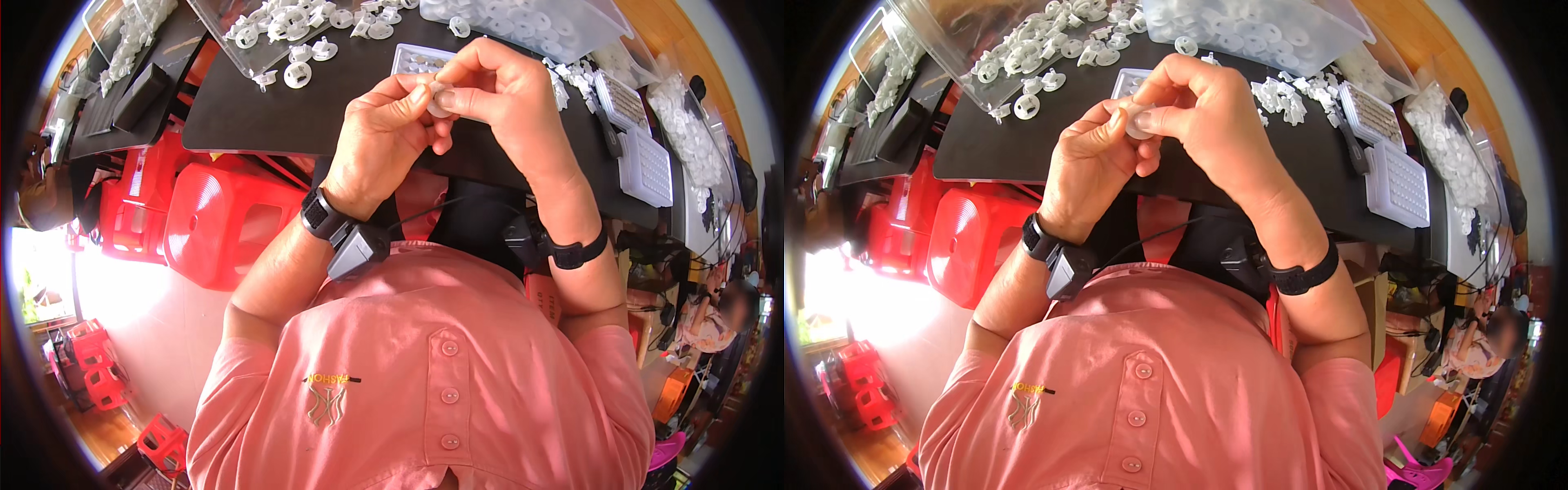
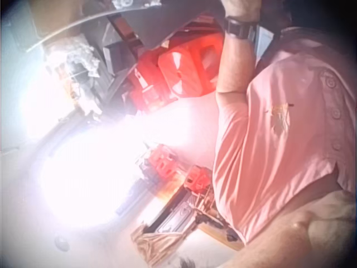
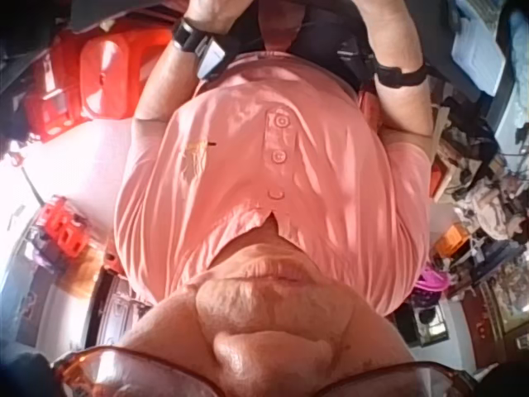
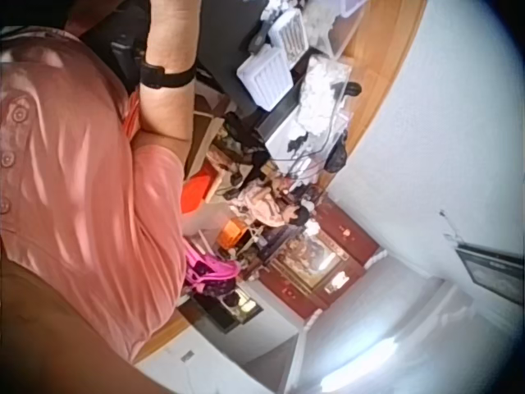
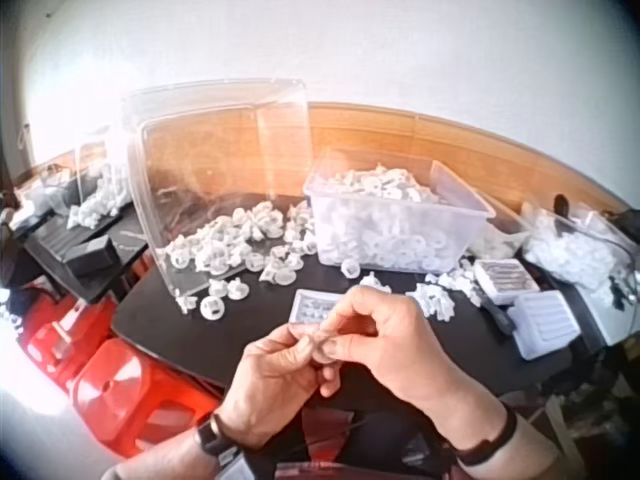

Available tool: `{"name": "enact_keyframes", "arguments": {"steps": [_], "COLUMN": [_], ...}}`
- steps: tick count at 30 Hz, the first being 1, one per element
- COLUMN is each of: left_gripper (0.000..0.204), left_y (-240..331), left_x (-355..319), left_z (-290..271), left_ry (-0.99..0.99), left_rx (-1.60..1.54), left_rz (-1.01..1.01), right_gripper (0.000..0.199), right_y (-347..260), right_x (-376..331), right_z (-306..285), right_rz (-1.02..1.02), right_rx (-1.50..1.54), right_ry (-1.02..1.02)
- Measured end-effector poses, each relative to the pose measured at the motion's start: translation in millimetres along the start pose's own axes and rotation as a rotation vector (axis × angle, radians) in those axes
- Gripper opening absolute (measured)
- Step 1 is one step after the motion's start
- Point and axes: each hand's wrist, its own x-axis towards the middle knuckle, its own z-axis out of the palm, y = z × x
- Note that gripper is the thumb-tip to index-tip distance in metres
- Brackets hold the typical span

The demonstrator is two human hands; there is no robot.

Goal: Assembling small white plastic components by hand in a workshop environment.

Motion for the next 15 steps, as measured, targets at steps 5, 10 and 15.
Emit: {"name": "enact_keyframes", "arguments": {"steps": [5,10,15], "left_gripper": [0.020,0.022,0.025], "left_y": [0,2,2], "left_x": [0,-1,-3], "left_z": [-2,4,0], "left_ry": [-0.036,-0.009,-0.056], "left_rx": [0.011,0.076,0.077], "left_rz": [0.015,-0.003,0.010], "right_gripper": [0.014,0.023,0.028], "right_y": [-2,-1,-5], "right_x": [11,16,13], "right_z": [-15,-19,-9], "right_rz": [0.187,0.264,0.195], "right_rx": [0.114,0.045,-0.078], "right_ry": [-0.115,-0.103,-0.075]}}
